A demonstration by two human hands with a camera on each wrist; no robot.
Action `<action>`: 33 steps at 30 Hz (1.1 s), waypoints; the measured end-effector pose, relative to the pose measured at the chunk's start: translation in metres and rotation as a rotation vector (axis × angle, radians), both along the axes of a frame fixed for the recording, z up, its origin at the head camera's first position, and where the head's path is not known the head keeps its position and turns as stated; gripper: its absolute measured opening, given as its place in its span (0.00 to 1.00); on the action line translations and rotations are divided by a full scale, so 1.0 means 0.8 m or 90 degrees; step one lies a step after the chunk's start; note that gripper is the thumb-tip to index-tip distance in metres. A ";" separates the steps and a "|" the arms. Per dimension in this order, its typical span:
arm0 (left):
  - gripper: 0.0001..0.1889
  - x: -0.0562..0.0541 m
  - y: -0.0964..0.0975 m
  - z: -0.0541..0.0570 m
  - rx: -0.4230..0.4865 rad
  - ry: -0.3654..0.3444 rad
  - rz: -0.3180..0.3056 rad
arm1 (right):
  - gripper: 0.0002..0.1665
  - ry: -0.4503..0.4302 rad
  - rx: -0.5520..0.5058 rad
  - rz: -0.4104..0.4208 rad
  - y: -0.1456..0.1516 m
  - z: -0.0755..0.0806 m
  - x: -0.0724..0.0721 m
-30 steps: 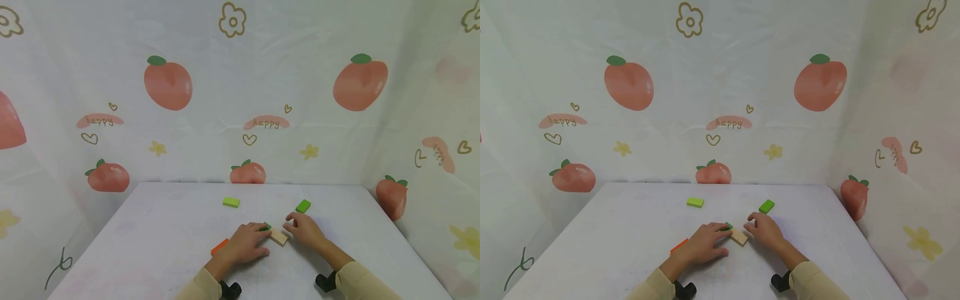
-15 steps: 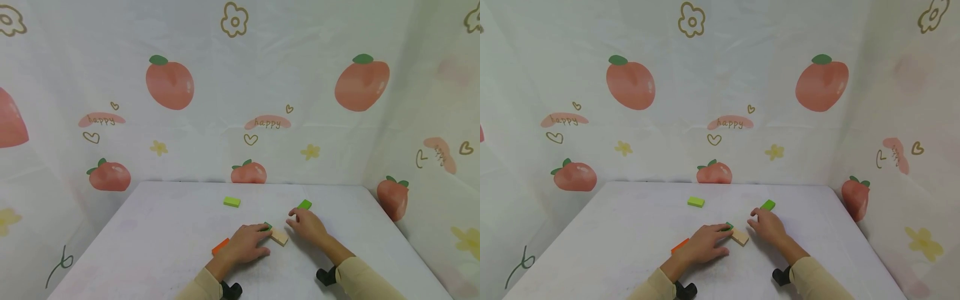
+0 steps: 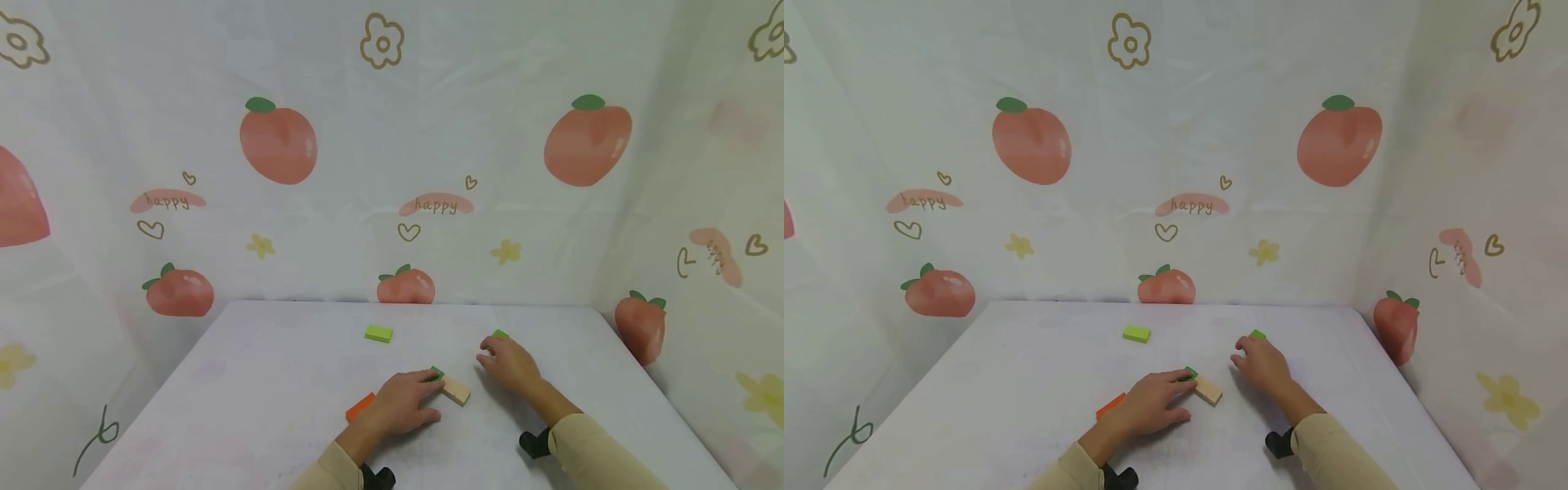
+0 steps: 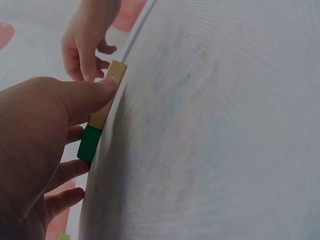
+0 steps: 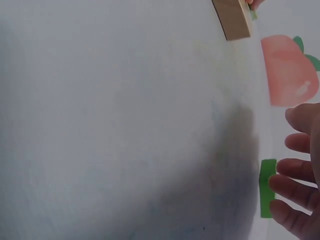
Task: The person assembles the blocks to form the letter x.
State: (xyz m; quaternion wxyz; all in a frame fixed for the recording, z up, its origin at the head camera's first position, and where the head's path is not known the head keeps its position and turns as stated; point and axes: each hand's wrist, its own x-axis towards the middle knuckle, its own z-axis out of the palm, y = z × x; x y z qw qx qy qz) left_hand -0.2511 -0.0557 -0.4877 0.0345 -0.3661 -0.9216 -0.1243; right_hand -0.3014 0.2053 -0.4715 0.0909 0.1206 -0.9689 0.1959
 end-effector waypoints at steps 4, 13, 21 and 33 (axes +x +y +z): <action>0.30 0.000 -0.001 -0.004 0.005 0.006 -0.005 | 0.11 0.028 0.004 0.007 0.008 -0.004 -0.002; 0.31 0.000 -0.001 -0.003 -0.004 -0.005 -0.001 | 0.10 0.112 0.021 0.042 0.023 -0.009 -0.008; 0.32 0.001 -0.001 0.001 -0.009 -0.011 0.006 | 0.22 0.100 0.057 0.064 0.031 -0.012 -0.014; 0.32 0.002 0.000 0.003 -0.006 -0.015 0.006 | 0.31 0.028 0.064 0.099 0.039 -0.014 -0.018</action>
